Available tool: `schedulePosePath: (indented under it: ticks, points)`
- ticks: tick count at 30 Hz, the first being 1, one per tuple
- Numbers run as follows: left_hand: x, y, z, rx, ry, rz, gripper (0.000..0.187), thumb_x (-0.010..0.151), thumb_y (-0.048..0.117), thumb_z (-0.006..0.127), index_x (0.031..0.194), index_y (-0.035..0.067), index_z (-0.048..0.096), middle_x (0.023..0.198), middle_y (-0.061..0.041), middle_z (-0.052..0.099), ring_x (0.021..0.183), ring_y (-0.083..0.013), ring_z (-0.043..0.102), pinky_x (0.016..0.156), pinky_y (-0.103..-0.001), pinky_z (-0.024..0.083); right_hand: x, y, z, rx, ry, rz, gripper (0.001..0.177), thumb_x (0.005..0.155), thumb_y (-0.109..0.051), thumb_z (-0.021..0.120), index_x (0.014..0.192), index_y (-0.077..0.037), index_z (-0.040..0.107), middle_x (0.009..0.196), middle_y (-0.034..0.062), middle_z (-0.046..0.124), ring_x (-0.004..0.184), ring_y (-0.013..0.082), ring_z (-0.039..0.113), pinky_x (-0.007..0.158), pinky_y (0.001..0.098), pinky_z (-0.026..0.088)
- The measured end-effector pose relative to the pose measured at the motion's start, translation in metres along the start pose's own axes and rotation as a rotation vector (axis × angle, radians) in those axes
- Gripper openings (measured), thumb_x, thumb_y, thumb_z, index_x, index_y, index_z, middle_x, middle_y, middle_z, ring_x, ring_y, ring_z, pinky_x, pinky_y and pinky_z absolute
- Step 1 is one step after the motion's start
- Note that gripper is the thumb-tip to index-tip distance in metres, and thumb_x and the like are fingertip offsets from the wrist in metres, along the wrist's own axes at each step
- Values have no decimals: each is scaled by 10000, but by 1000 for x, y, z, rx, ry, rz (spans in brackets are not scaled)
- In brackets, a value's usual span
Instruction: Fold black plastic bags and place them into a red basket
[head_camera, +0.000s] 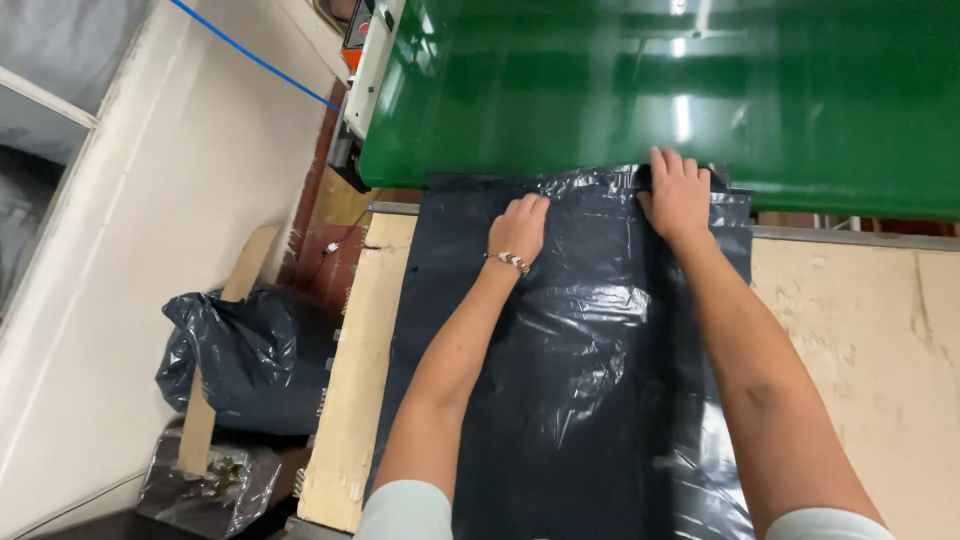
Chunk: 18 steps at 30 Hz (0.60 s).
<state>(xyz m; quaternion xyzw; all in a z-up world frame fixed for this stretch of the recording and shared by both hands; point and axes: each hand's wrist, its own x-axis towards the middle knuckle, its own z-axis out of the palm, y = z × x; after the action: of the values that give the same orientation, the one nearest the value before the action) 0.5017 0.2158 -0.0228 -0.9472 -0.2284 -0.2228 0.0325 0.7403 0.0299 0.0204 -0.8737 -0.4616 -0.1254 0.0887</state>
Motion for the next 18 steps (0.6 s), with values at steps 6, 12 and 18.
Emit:
schedulePosePath:
  ticks: [6, 12, 18]
  points:
    - [64, 25, -10, 28, 107, 93, 366, 919, 223, 549, 1275, 311, 556, 1234, 128, 535, 1186, -163, 523, 675, -322, 612, -6, -6, 3, -37, 397, -263, 186, 757, -294, 734, 872, -225, 606, 847, -2, 520, 890, 244, 509, 795, 398, 342]
    - [106, -4, -42, 26, -291, 147, 146, 867, 480, 680, 1012, 493, 683, 944, 181, 714, 1076, -158, 616, 860, -435, 545, -25, -10, -99, 132, 458, -367, 126, 846, -301, 750, 915, -244, 661, 912, -29, 606, 1067, 239, 579, 943, 454, 377]
    - [123, -68, -125, 141, -636, 13, 234, 876, 527, 648, 1098, 525, 721, 1037, 72, 772, 1123, -242, 695, 915, -498, 552, -24, 6, -142, 217, 596, -345, 94, 911, -137, 778, 932, -185, 700, 890, 10, 624, 1004, 295, 590, 929, 459, 376]
